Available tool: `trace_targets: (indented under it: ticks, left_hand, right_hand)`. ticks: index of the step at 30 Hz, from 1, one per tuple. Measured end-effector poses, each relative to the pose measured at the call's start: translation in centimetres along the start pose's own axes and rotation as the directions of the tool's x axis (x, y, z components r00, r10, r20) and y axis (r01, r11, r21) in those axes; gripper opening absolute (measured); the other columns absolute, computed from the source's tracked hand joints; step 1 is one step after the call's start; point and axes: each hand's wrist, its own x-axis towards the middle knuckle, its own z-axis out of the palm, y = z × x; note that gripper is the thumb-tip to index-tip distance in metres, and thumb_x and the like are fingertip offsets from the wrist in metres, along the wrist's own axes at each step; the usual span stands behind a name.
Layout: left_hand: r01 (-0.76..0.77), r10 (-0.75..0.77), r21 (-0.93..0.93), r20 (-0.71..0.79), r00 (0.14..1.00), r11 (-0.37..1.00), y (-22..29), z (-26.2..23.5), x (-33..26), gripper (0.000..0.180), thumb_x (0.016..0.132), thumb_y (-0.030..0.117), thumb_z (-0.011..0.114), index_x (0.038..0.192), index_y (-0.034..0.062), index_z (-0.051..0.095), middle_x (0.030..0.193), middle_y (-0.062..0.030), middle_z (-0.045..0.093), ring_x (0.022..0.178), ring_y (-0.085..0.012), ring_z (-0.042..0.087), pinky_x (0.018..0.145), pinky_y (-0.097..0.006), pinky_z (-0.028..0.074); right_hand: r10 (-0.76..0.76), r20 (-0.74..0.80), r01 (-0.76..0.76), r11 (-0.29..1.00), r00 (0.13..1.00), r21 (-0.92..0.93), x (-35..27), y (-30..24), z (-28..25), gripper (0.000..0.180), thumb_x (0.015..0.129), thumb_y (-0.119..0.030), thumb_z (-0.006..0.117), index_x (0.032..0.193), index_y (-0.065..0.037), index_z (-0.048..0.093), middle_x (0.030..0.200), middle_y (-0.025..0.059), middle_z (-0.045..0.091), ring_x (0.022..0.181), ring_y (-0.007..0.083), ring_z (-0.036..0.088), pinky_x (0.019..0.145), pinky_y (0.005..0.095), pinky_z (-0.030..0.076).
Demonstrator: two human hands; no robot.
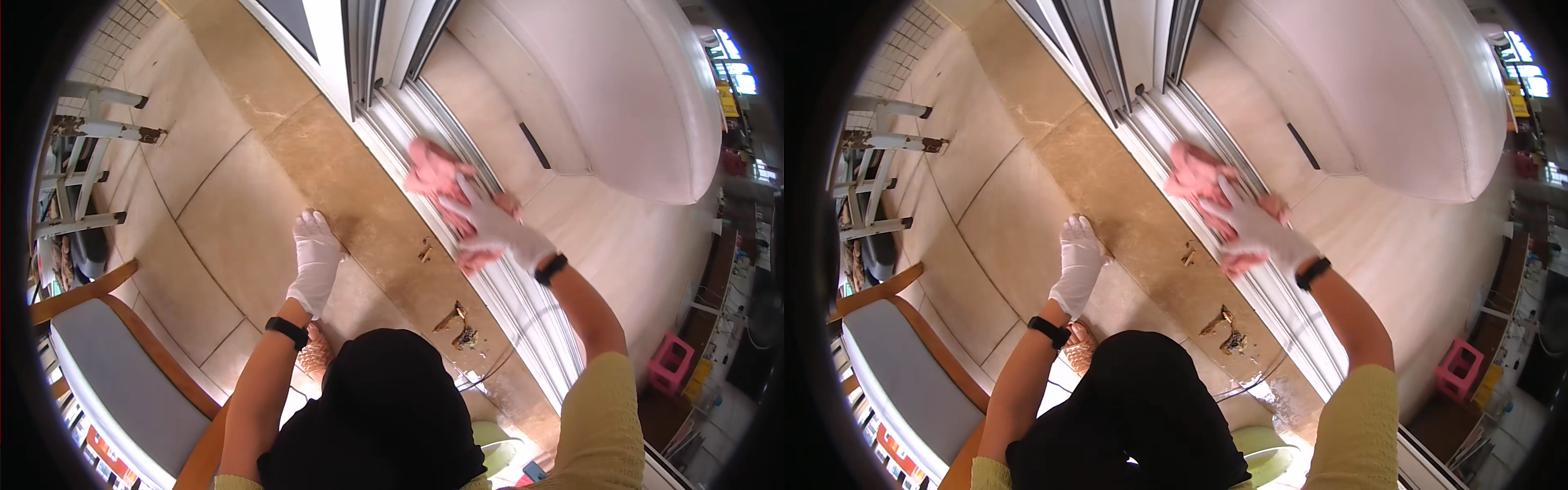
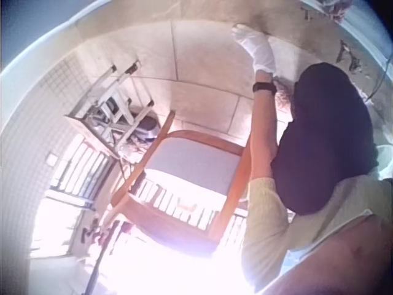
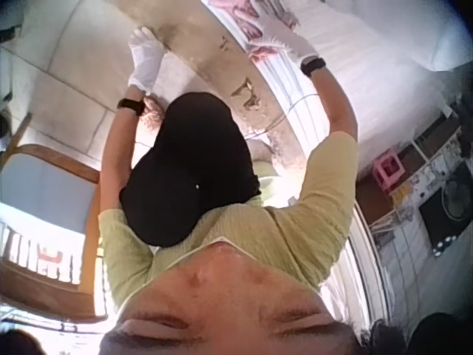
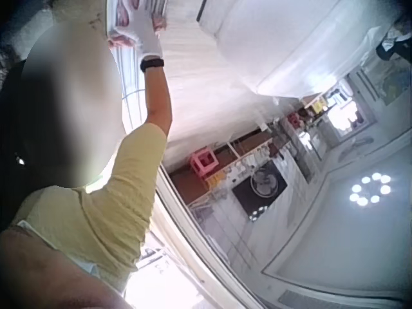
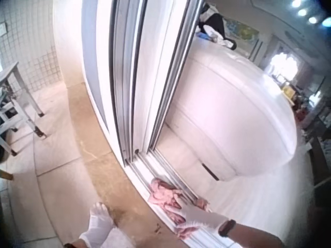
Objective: The person cleans a sliding door track by wringing out a cloth in a bucket of water, wiping the metal tracks repeatedly, and then using the cloth to wipe the bottom edge of the glass door frame.
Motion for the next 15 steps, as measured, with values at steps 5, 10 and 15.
trace_targets:
  ticks: [5,10,15]
  left_hand:
    - [0.036,-0.036,0.018,0.004,0.999,0.999,-0.2,0.8,-0.1,0.116,0.066,0.064,0.066,0.14,-0.0101,0.016,0.145,-0.0275,0.025,0.135,-0.0399,0.025,0.109,-0.045,0.021]
    - [0.009,-0.009,0.004,-0.021,1.0,1.0,-0.3,0.7,-0.3,0.115,0.067,0.064,0.065,0.14,-0.0104,0.016,0.145,-0.0277,0.025,0.134,-0.0404,0.025,0.109,-0.046,0.021]
    - [0.007,-0.006,0.021,-0.024,1.0,1.0,-0.1,0.7,-0.3,0.113,0.068,0.063,0.065,0.14,-0.0104,0.016,0.144,-0.028,0.025,0.133,-0.041,0.027,0.109,-0.047,0.022]
  right_hand:
    - [0.275,-0.162,-0.257,0.959,0.948,0.12,-8.1,7.5,6.7,0.063,0.081,-0.006,0.064,0.138,-0.015,0.038,0.115,0.0099,0.047,0.072,0.0148,0.054,0.052,0.0295,0.044]
    - [-0.032,-0.496,-0.157,0.929,0.868,-0.336,-15.9,12.4,13.7,0.034,0.084,-0.019,0.058,0.117,-0.013,0.051,0.082,0.0066,0.052,0.061,0.017,0.044,0.051,0.0333,0.036]
    - [0.361,-0.342,-0.375,0.927,0.868,0.024,-27.2,16.6,16.4,0.029,0.079,-0.014,0.052,0.107,-0.011,0.06,0.089,0.0117,0.058,0.08,0.0252,0.054,0.067,0.0386,0.043]
